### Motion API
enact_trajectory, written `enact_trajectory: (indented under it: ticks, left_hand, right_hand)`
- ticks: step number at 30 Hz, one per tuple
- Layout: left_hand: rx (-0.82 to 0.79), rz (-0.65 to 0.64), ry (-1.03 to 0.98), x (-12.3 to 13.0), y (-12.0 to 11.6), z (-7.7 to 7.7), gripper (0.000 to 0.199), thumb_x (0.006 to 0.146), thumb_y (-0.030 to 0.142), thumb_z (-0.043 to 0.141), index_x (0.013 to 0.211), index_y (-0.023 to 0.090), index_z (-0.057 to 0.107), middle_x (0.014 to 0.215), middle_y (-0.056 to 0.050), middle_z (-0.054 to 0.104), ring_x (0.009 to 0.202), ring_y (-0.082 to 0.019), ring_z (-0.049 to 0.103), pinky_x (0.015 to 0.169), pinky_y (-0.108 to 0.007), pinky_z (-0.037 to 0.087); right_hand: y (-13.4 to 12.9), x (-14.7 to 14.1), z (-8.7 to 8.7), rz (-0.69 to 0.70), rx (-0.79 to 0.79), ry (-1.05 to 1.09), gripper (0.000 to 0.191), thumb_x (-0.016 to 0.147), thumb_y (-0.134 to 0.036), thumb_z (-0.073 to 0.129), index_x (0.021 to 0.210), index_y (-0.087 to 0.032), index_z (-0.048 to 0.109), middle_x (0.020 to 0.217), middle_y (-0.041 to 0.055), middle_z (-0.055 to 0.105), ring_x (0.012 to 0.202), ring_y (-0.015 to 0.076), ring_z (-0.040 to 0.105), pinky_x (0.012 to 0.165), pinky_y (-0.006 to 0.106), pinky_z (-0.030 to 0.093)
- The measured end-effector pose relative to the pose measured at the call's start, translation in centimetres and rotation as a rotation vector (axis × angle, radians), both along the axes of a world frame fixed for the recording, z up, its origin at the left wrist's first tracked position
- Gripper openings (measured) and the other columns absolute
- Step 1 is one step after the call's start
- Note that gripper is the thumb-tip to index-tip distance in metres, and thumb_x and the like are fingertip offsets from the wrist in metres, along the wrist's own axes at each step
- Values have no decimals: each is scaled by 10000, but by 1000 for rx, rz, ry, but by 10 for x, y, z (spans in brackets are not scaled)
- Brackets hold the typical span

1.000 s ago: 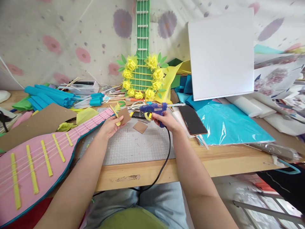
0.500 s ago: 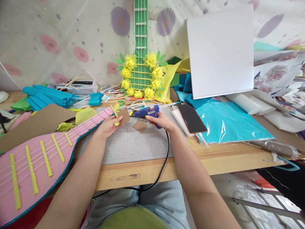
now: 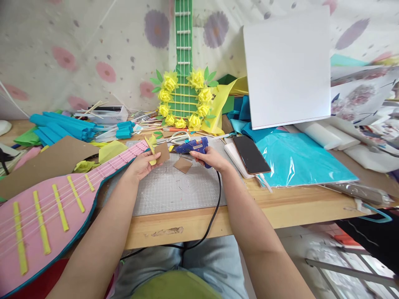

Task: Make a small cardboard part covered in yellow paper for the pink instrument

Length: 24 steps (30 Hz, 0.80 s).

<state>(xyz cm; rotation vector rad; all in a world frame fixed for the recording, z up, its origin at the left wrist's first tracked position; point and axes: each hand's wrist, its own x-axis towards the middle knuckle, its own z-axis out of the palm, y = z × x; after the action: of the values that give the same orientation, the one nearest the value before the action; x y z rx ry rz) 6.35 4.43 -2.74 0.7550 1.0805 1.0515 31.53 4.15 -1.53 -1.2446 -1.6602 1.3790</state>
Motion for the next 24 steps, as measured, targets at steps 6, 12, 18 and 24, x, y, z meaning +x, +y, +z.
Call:
enact_trajectory:
  ticks: [6, 12, 18, 24]
  left_hand:
    - [-4, -10, -1, 1, -2, 3, 115, 699, 88, 631, 810, 107, 654, 853, -75, 690, 687, -128, 635, 555, -222, 547]
    - [-17, -15, -5, 1, -3, 5, 142, 683, 85, 648, 824, 105, 655, 881, -88, 689, 692, -140, 644, 550, -227, 545]
    - [-26, -21, 19, 0, -2, 3, 152, 670, 90, 664, 822, 102, 657, 886, -93, 690, 694, -146, 646, 547, -229, 539]
    - [-23, -67, 38, 0, -2, 1, 161, 663, 103, 673, 824, 105, 663, 876, -95, 693, 703, -154, 644, 560, -240, 541]
  right_hand:
    - [1, 0, -2, 4, 15, 3, 471, 663, -618, 602, 602, -168, 476, 486, -41, 436, 434, 58, 375, 411, 216, 258]
    - [2, 1, -4, 10, 22, 24, 457, 682, -601, 601, 605, -169, 472, 484, -41, 436, 430, 57, 375, 408, 214, 256]
    - [2, 1, -4, -10, 18, 44, 464, 665, -608, 612, 592, -172, 469, 474, -42, 430, 422, 56, 367, 400, 215, 256]
    - [3, 2, -4, -23, 29, 34, 455, 688, -591, 605, 591, -162, 487, 477, -39, 437, 417, 51, 372, 406, 214, 248]
